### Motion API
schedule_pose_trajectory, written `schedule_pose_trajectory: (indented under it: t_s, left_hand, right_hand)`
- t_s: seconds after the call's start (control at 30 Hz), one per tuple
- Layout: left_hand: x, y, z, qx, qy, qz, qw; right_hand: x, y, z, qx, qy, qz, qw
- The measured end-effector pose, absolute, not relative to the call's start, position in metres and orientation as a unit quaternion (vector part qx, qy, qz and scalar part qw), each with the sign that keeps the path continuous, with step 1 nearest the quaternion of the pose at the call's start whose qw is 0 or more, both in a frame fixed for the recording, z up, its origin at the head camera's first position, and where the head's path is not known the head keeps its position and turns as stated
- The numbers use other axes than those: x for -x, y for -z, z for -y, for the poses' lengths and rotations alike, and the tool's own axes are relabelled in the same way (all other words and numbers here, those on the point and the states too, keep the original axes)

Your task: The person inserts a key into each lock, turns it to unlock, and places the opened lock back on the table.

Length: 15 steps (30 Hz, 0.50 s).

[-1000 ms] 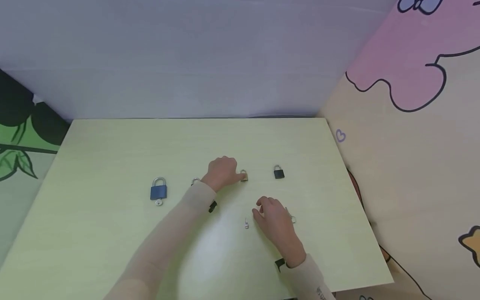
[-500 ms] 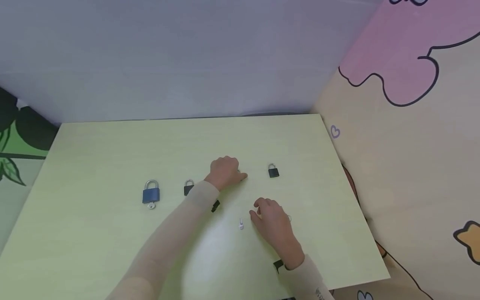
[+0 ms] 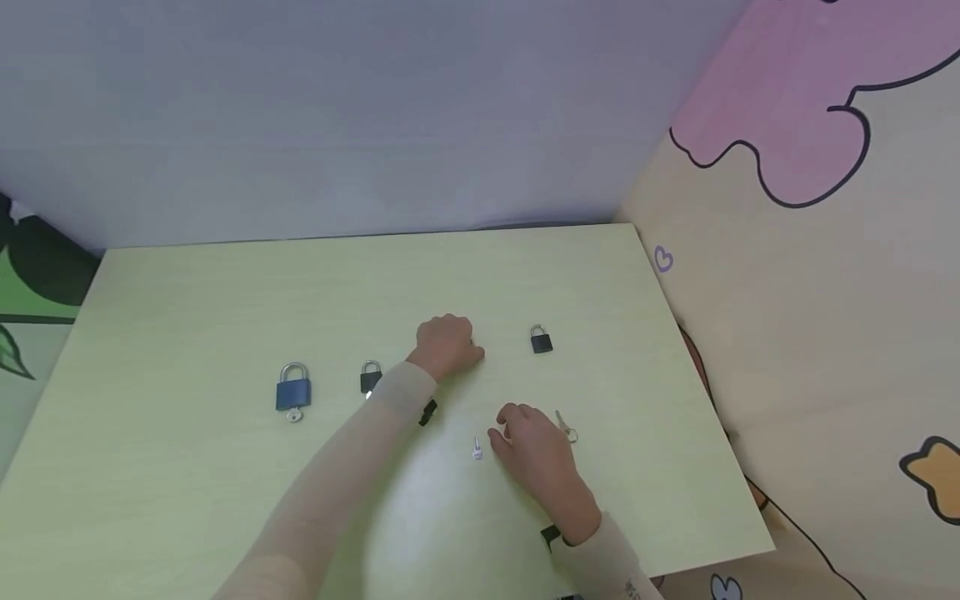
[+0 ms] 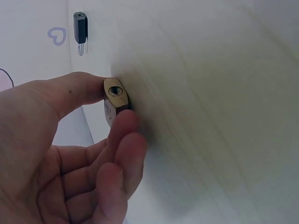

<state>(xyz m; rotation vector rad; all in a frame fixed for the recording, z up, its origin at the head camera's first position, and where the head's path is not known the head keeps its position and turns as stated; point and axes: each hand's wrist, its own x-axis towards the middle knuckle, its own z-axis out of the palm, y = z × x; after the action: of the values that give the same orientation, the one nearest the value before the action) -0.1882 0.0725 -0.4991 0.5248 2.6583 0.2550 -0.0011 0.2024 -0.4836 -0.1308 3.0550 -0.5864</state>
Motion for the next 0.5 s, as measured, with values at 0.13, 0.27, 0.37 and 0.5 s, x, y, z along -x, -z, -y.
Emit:
schedule_pose_trajectory:
  t_s: [0.13, 0.27, 0.37, 0.5]
  left_hand:
    - [0.188, 0.501, -0.071, -0.180, -0.098, -0.955, 0.213]
    - [0.187, 0.499, -0.069, -0.180, -0.099, -0.956, 0.211]
    - [0.185, 0.492, -0.068, -0.183, -0.094, -0.957, 0.203]
    - [0.183, 0.477, -0.066, -0.186, -0.081, -0.961, 0.189]
  right_hand:
    - [0.001, 0.483, -0.200, 0.045, 0.187, -0.981, 0.017]
    - [0.000, 0.482, -0.199, 0.047, 0.191, -0.980, 0.021]
    - [-0.001, 0.482, -0.198, 0.049, 0.193, -0.980, 0.020]
    - [-0.001, 0.483, -0.198, 0.051, 0.185, -0.981, 0.014]
